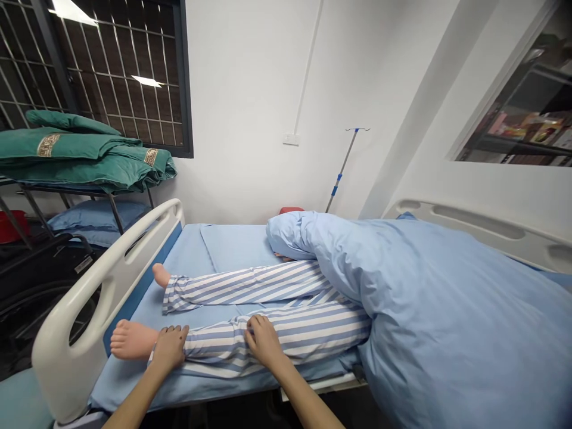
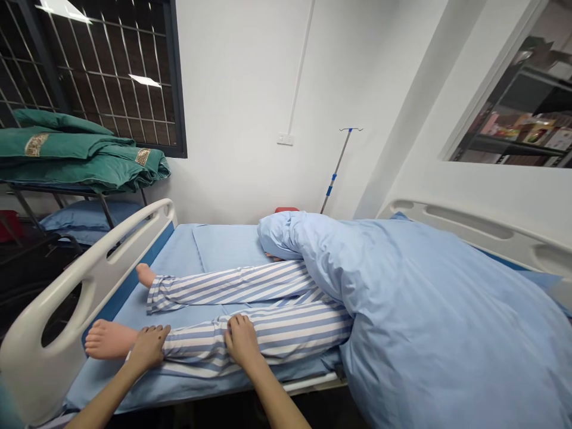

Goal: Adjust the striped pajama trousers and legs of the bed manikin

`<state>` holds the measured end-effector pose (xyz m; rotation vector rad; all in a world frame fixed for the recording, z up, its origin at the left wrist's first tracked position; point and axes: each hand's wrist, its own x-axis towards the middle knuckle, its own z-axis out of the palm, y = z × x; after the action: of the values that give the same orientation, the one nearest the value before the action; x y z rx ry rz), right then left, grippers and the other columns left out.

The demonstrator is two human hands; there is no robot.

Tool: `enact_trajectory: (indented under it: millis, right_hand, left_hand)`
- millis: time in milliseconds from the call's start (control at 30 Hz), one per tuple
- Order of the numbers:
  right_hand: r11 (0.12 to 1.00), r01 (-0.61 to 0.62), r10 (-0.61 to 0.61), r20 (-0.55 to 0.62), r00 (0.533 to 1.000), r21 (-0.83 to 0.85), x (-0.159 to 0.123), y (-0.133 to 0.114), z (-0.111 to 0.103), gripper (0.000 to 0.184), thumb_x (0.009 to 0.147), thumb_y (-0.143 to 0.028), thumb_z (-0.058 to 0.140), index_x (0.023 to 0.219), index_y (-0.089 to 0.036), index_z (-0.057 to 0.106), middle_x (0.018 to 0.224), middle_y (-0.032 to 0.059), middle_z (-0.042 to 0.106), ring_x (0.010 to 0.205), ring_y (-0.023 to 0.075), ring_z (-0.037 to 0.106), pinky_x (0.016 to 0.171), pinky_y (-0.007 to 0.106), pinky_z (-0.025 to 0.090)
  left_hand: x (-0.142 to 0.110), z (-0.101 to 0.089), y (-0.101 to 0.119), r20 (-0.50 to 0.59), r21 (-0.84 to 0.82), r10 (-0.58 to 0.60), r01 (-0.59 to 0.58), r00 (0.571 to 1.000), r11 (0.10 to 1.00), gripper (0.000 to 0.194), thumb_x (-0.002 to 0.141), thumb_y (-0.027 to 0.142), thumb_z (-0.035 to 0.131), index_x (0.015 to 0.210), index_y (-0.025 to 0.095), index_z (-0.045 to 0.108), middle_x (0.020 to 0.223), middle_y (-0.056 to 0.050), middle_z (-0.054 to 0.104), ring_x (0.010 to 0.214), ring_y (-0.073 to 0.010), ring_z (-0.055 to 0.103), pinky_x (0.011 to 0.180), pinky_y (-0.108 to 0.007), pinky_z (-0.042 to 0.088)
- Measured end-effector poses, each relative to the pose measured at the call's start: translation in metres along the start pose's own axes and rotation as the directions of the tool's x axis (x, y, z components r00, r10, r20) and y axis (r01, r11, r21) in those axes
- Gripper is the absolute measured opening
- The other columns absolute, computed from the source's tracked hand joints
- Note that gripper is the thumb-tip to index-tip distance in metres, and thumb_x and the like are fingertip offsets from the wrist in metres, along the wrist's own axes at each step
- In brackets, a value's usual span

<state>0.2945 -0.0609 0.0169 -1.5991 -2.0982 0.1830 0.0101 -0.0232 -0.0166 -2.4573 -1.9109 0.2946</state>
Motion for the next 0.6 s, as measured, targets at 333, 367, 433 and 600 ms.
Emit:
enact_trajectory:
  millis: [333, 367, 433, 600]
  right_hand:
    - [0.987, 0.156, -0.157, 0.009, 0.988, 0.039, 0.026, -0.051, 0.016, 0.027, 0.081, -0.028, 0.053, 0.107, -0.019, 0.054, 0.108, 0.0090, 0.055, 0.101, 0.0243, 0.046, 0.087, 0.036, 0.037]
    - [0.984, 0.174, -0.176, 0.029, 0.984, 0.041, 0.031, -0.058, 0.018, 0.028, 0.080, -0.029, 0.053, 0.106, -0.019, 0.055, 0.108, 0.0094, 0.056, 0.101, 0.0250, 0.047, 0.087, 0.037, 0.037]
    - [0.977, 0.207, -0.210, 0.074, 0.975, 0.047, 0.042, -0.070, 0.022, 0.029, 0.080, -0.033, 0.053, 0.105, -0.019, 0.056, 0.107, 0.0100, 0.057, 0.100, 0.0259, 0.048, 0.084, 0.038, 0.039]
    - [0.959, 0.269, -0.279, 0.142, 0.950, 0.084, 0.064, -0.092, 0.046, 0.035, 0.080, -0.038, 0.051, 0.107, -0.018, 0.057, 0.105, 0.0105, 0.060, 0.100, 0.0265, 0.051, 0.083, 0.039, 0.041]
  left_hand:
    - [-0.003, 0.000, 0.001, -0.005, 0.013, -0.051, 0.051, 0.999, 0.999, 0.059, 0.065, 0.017, 0.047, 0.124, 0.014, 0.049, 0.114, -0.016, 0.059, 0.104, -0.0294, 0.052, 0.091, -0.042, 0.030]
    - [-0.003, -0.001, -0.001, 0.004, 0.013, -0.043, 0.043, 0.999, 0.999, 0.058, 0.066, 0.017, 0.046, 0.124, 0.014, 0.049, 0.114, -0.016, 0.059, 0.104, -0.0296, 0.052, 0.091, -0.042, 0.030]
    - [-0.003, -0.002, -0.003, 0.026, 0.015, -0.038, 0.038, 0.999, 0.999, 0.057, 0.066, 0.016, 0.045, 0.123, 0.015, 0.050, 0.113, -0.015, 0.059, 0.104, -0.0294, 0.052, 0.090, -0.042, 0.031]
    - [-0.002, -0.006, -0.001, 0.035, 0.022, -0.083, 0.082, 0.996, 0.996, 0.050, 0.071, 0.012, 0.039, 0.118, 0.016, 0.053, 0.109, -0.016, 0.060, 0.102, -0.0296, 0.054, 0.089, -0.043, 0.031]
